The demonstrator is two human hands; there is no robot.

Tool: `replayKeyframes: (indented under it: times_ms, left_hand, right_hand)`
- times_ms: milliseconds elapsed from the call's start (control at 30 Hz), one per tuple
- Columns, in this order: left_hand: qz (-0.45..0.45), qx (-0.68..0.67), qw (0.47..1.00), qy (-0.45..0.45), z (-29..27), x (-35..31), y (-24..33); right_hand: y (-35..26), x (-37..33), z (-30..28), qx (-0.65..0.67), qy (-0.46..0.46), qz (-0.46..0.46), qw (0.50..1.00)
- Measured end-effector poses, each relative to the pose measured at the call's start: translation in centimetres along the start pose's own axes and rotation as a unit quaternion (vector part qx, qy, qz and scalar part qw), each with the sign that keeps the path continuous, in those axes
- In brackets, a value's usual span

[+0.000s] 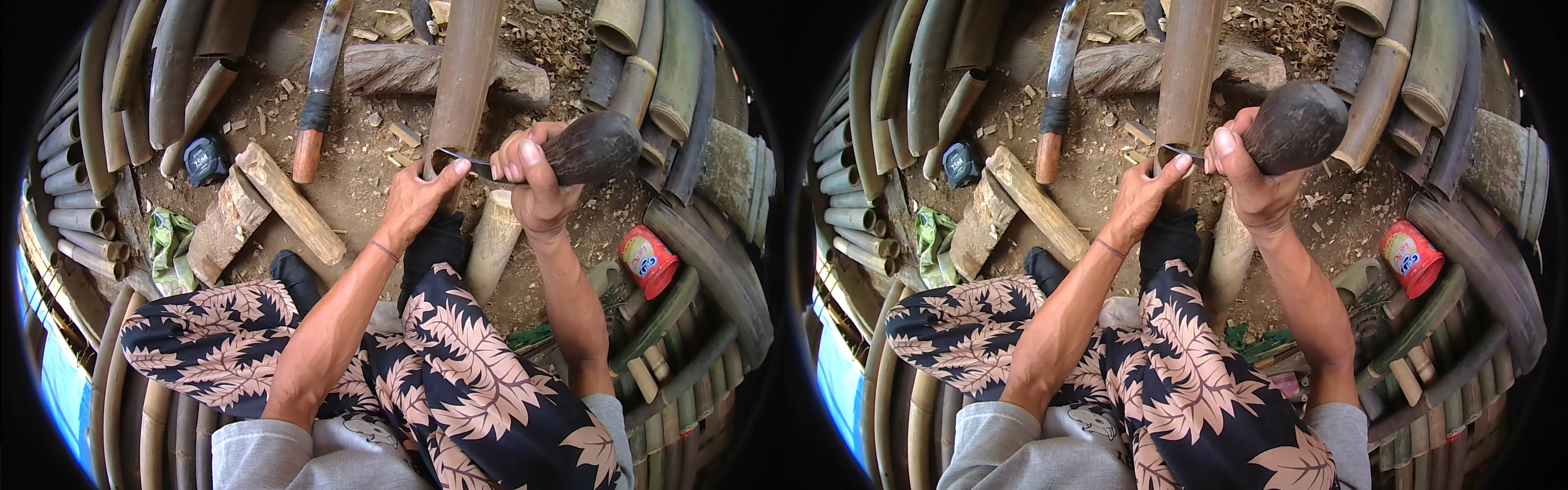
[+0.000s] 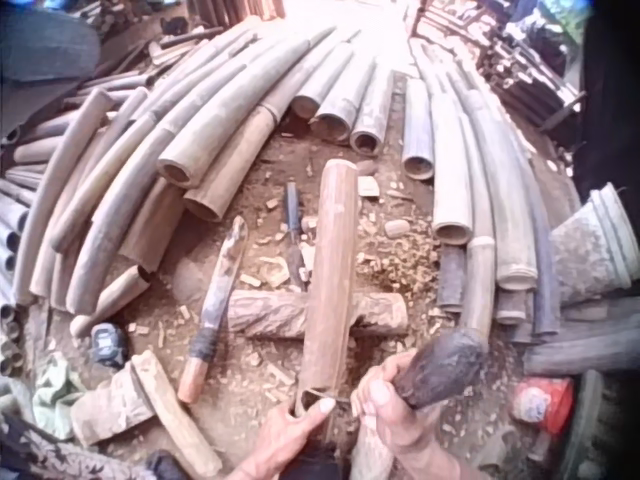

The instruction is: The person carves and fits bamboo pieces together, using a large knife to whittle down the ends and cut holes into a main stalk to create joints.

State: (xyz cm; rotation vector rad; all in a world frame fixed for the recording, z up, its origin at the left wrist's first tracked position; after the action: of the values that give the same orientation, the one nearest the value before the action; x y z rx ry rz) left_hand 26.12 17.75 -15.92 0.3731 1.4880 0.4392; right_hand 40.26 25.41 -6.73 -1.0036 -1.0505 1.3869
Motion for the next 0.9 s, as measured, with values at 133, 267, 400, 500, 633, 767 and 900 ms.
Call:
replayKeyframes:
  times_ms: [133, 267, 400, 500, 633, 767, 900]
  left_hand:
    - [-0.015, 0.023, 1.000, 0.010, -0.6, -0.1, -0.4]
    - [0.013, 0.021, 0.999, 0.032, -1.6, -1.7, 0.0]
    - [0.054, -0.032, 0.991, 0.118, -6.2, -7.3, -0.7]
    - [0.030, 0.019, 0.944, 0.329, -13.5, -10.5, -2.9]
    - [-0.018, -0.017, 0.910, 0.414, -19.4, -8.9, -6.0]
    - [0.009, -0.036, 0.900, 0.435, -18.6, -7.8, -6.4]
    - [-0.039, -0.247, 0.945, 0.210, -17.4, -7.7, -6.8]
  right_hand:
    - [1.3, 1.0, 0.5, 0.011, -0.009, 0.042, 0.999]
    - [1.2, 3.1, 1.6, -0.002, -0.038, 0.100, 0.994]
    - [0.2, 3.8, 2.3, 0.025, -0.094, 0.163, 0.982]
    - [-3.6, 1.2, 2.7, 0.097, -0.079, 0.049, 0.991]
    - [-7.5, -4.8, -1.7, -0.414, 0.034, 0.014, 0.909]
    - [-3.7, -10.5, -8.0, -0.644, -0.047, 0.000, 0.764]
    - [1.0, -15.2, -15.2, -0.702, -0.007, 0.076, 0.708]
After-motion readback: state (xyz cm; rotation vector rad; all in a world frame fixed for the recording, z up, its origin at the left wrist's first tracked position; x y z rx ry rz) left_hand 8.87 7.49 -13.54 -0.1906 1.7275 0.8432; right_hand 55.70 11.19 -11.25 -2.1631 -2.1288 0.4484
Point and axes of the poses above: each hand's wrist, its own x-axis towards the middle knuckle, its own z-axis out of the palm, y = z × x, the point moved 3 cm from there along x, towards the middle knuckle, and after that the axes turned 10 degrees about -z, right-handed, at the moved point
